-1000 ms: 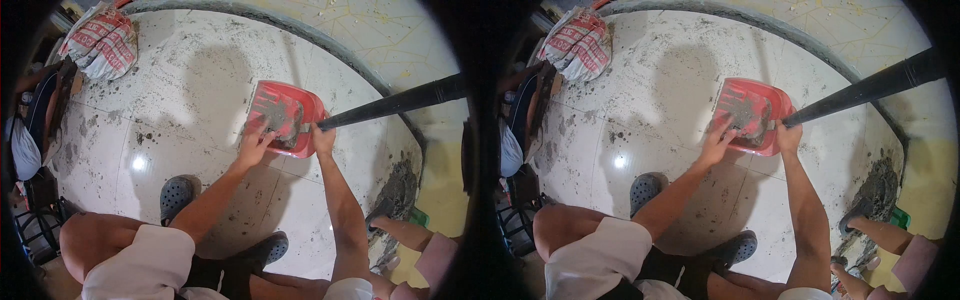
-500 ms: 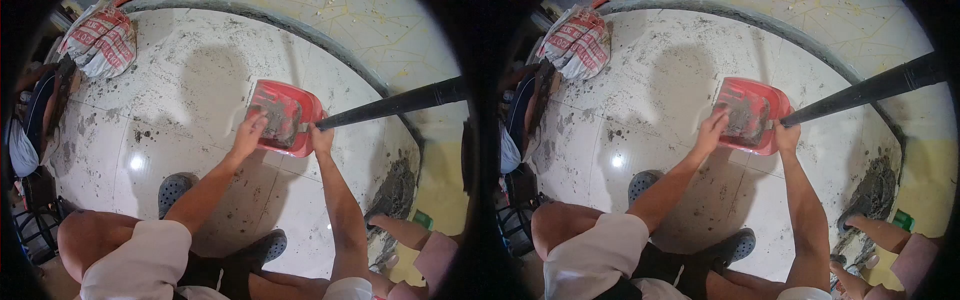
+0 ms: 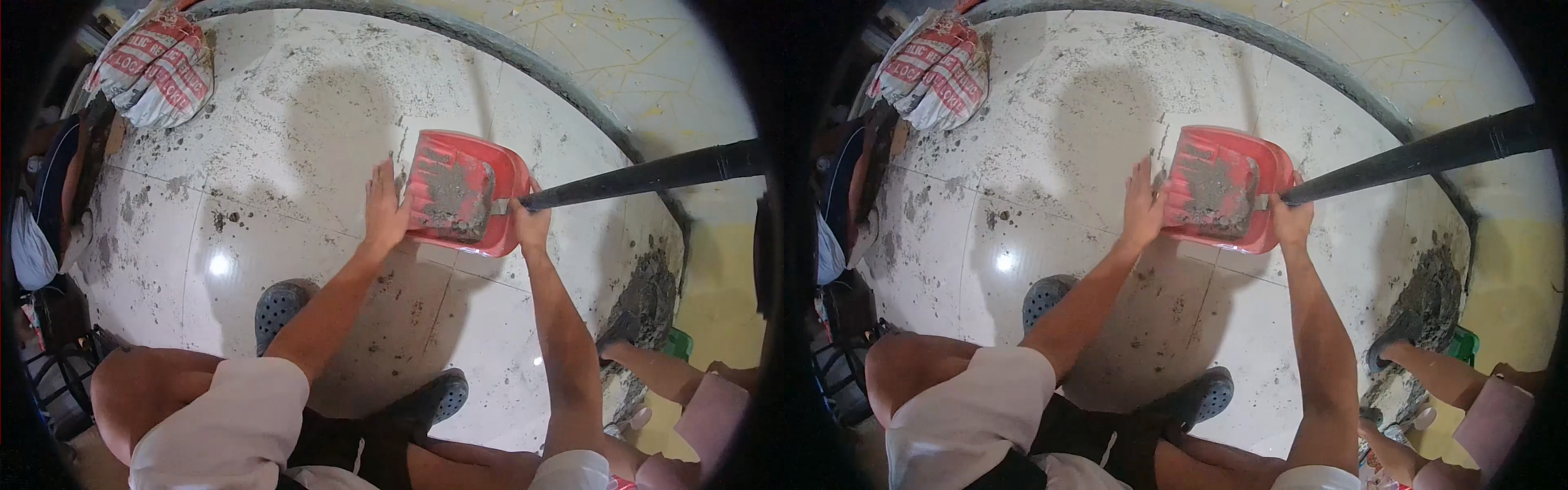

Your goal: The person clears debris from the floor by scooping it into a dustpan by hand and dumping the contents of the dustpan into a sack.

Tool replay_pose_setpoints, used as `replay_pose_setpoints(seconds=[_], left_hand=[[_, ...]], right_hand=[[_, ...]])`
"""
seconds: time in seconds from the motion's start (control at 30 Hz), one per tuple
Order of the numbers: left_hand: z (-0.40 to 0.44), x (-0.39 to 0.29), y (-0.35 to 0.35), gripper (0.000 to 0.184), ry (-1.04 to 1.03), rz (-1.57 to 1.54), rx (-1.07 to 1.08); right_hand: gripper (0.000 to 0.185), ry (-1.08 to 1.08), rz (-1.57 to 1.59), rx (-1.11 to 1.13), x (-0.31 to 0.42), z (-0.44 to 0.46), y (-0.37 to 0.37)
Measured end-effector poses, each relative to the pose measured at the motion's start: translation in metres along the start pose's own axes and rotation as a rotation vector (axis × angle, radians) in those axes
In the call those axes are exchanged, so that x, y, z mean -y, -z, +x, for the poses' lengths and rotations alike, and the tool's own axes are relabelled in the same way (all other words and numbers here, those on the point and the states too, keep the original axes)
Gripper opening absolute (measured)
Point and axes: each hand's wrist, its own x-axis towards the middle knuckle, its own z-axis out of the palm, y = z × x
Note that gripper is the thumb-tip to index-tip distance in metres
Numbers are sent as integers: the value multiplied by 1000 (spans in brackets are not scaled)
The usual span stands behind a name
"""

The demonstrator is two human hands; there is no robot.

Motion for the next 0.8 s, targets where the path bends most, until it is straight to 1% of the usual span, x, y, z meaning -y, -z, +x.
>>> replay_pose_setpoints(seconds=[0.07, 0.1, 0.13, 0.2, 0.23, 0.27, 0.33, 0.37, 0.4, 0.43, 0.5, 0.53, 0.6, 0.63, 0.7, 0.73, 0.8], left_hand=[[4, 16, -12, 61, -137, 227, 71], [12, -6, -4, 60, 33, -159, 260], [10, -9, -17, 60, 32, -160, 257], [7, -15, -39, 56, 339, -1029, 384], [10, -50, -7, 51, 276, -744, 378], [14, -44, -6, 51, 355, -669, 347], [29, -24, -10, 58, 167, -312, 175], [36, -14, -12, 61, 103, -122, 74], [43, 15, -26, 65, 2, 217, 19], [46, 18, -23, 72, -2, 243, 102], [41, 1, -21, 73, -14, 76, 456], [32, -10, -26, 72, 55, -348, 469], [20, -31, -45, 70, 230, -881, 450], [21, -43, -28, 66, 164, -474, 378], [38, -40, -27, 64, 235, -597, 127], [49, -12, -38, 64, 167, -358, 39], [80, 18, -33, 73, 46, -39, 35]], right_hand=[[64, -61, 18, 29, 5, -3, 3], [64, -58, 19, 39, 4, -3, 4], [64, -55, 18, 41, 3, -2, 5], [65, -10, -67, 47, 2, 0, 6], [65, -5, -70, 48, 0, 2, 5], [65, 12, -40, 33, -4, 1, 4], [65, 21, -12, 14, -6, -2, 5], [65, -16, -3, 20, -6, -5, 6], [65, -51, 10, 26, -5, -6, 7], [65, -53, 14, 25, -5, -8, 8], [65, -36, -3, 42, -2, -6, 7], [65, -30, 4, 44, -1, -2, 6], [65, -21, 17, 41, -3, 3, 7], [65, -20, 14, 41, -3, 3, 8], [67, -12, 22, 35, -6, 1, 9], [67, -16, 19, 37, -5, -1, 9], [64, -63, 8, -7, 3, -3, 7]])
